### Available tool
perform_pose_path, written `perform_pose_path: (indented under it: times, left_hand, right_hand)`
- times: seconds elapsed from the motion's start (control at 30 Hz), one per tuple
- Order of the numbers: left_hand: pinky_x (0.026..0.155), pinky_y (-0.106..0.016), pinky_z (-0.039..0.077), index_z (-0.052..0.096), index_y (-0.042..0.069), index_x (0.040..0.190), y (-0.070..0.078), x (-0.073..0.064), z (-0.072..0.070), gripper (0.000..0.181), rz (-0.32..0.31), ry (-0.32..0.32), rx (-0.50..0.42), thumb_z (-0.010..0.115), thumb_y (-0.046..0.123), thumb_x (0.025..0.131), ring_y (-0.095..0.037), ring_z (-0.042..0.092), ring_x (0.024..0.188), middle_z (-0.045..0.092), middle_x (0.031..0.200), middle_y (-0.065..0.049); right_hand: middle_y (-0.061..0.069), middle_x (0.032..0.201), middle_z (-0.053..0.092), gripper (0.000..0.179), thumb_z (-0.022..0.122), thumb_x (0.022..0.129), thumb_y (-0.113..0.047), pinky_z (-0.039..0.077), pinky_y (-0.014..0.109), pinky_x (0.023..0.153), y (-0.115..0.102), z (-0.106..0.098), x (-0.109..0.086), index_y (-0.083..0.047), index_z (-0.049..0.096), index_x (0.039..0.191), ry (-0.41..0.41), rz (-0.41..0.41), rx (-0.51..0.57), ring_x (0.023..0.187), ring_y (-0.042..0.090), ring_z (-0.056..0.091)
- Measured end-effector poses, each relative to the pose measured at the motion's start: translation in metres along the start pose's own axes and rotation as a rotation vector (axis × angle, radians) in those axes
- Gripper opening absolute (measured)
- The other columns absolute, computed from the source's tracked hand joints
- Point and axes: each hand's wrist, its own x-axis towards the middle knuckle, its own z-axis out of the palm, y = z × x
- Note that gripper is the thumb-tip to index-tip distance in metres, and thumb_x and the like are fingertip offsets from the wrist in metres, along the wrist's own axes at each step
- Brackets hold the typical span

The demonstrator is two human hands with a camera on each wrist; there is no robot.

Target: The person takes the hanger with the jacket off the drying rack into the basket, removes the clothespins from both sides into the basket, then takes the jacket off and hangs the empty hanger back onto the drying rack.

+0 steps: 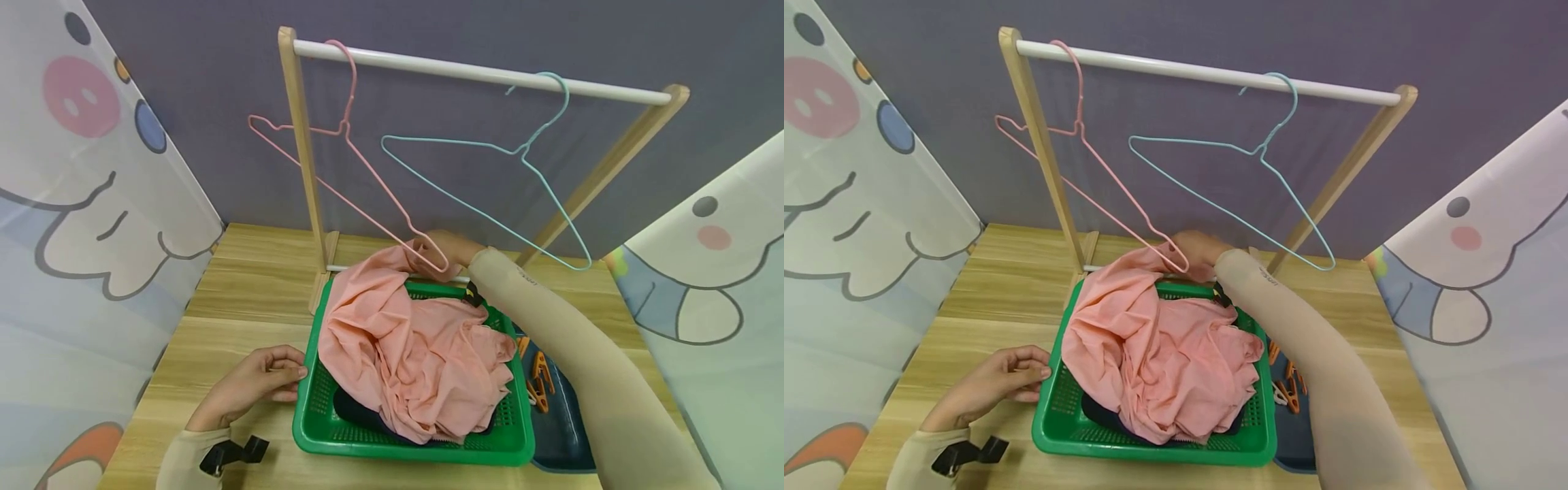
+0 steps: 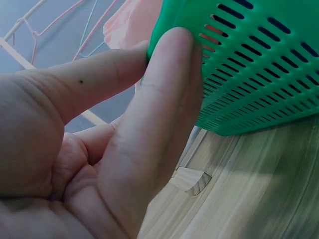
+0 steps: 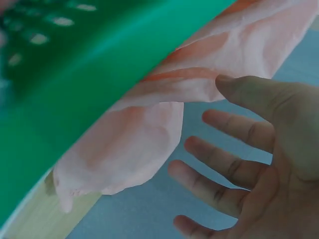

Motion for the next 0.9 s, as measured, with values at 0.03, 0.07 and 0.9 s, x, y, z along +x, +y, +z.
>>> perform_pose_path:
  times: [0.03,0.07,0.9]
  left_hand:
    - [0.078,-0.041,0.060,0.057,-0.012,0.115,0.000,0.000,0.000,0.028,-0.001,0.000,0.001,0.065,0.010,0.099,-0.021,0.070,0.088,0.070,0.099,-0.014]
    - [0.078,-0.041,0.060,0.057,-0.012,0.115,0.000,0.000,0.001,0.028,-0.001,-0.001,0.001,0.065,0.010,0.099,-0.021,0.070,0.088,0.070,0.099,-0.014]
    - [0.079,-0.044,0.059,0.057,-0.013,0.116,-0.002,0.001,-0.001,0.026,0.025,-0.032,-0.002,0.062,0.008,0.100,-0.022,0.071,0.089,0.070,0.100,-0.013]
  right_hand:
    - [0.012,0.105,0.069,0.019,0.060,0.097,-0.012,0.051,0.043,0.090,-0.001,0.000,0.002,-0.001,0.070,0.108,-0.004,0.010,0.013,0.098,0.031,0.063]
    - [0.010,0.104,0.069,0.018,0.060,0.097,-0.011,0.052,0.042,0.087,-0.001,0.001,0.005,-0.002,0.071,0.107,-0.002,0.015,0.020,0.095,0.028,0.063]
    - [0.021,0.150,0.038,0.011,0.066,0.097,-0.006,0.037,0.061,0.104,-0.053,-0.003,-0.135,-0.015,0.073,0.099,0.117,-0.174,0.521,0.143,0.038,0.026]
